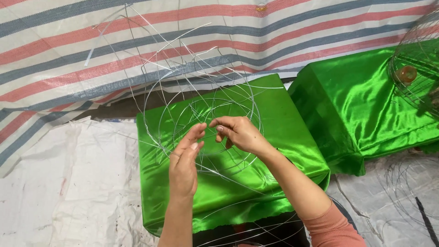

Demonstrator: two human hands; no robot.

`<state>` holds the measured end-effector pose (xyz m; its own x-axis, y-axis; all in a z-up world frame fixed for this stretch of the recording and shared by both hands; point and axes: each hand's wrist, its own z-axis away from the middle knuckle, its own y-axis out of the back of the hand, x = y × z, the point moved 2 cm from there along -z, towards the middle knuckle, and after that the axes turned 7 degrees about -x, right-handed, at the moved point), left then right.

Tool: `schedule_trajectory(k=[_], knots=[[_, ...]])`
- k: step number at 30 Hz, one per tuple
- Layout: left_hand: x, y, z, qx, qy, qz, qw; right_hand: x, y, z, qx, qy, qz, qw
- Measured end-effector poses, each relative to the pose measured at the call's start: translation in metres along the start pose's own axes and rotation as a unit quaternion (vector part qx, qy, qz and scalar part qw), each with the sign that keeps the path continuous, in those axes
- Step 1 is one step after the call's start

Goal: Assembling a wire reel or frame by cutting and bending metal wires with pliers.

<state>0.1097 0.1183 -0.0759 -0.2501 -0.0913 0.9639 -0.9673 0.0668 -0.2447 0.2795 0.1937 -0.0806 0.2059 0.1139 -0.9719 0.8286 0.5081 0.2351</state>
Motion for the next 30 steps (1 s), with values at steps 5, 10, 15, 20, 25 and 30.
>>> schedule_trajectory(k=[5,10,15,20,25,30], knots=[[0.001,0.004,0.0,-0.007,0.002,0.004,1.0,-0.006,-0.001,-0.001,0.003,-0.042,0.013,0.999],[0.02,0.004,0.014,0.001,-0.016,-0.017,1.0,0.005,0.001,-0.002,0.037,-0.018,0.087,0.995],[0.045,0.011,0.036,-0.009,-0.098,0.072,0.993,0.006,-0.009,0.078,0.169,0.123,0.254,0.944],[0.077,0.021,0.05,-0.054,-0.195,0.23,0.952,0.039,-0.063,0.161,-0.042,0.151,0.105,0.982],[0.105,0.055,0.074,0.034,-0.254,0.185,0.949,0.086,-0.051,0.208,0.16,0.143,0.133,0.968],[0.101,0.122,0.092,0.112,-0.227,0.126,0.959,0.089,-0.038,0.215,0.188,0.041,0.185,0.964]])
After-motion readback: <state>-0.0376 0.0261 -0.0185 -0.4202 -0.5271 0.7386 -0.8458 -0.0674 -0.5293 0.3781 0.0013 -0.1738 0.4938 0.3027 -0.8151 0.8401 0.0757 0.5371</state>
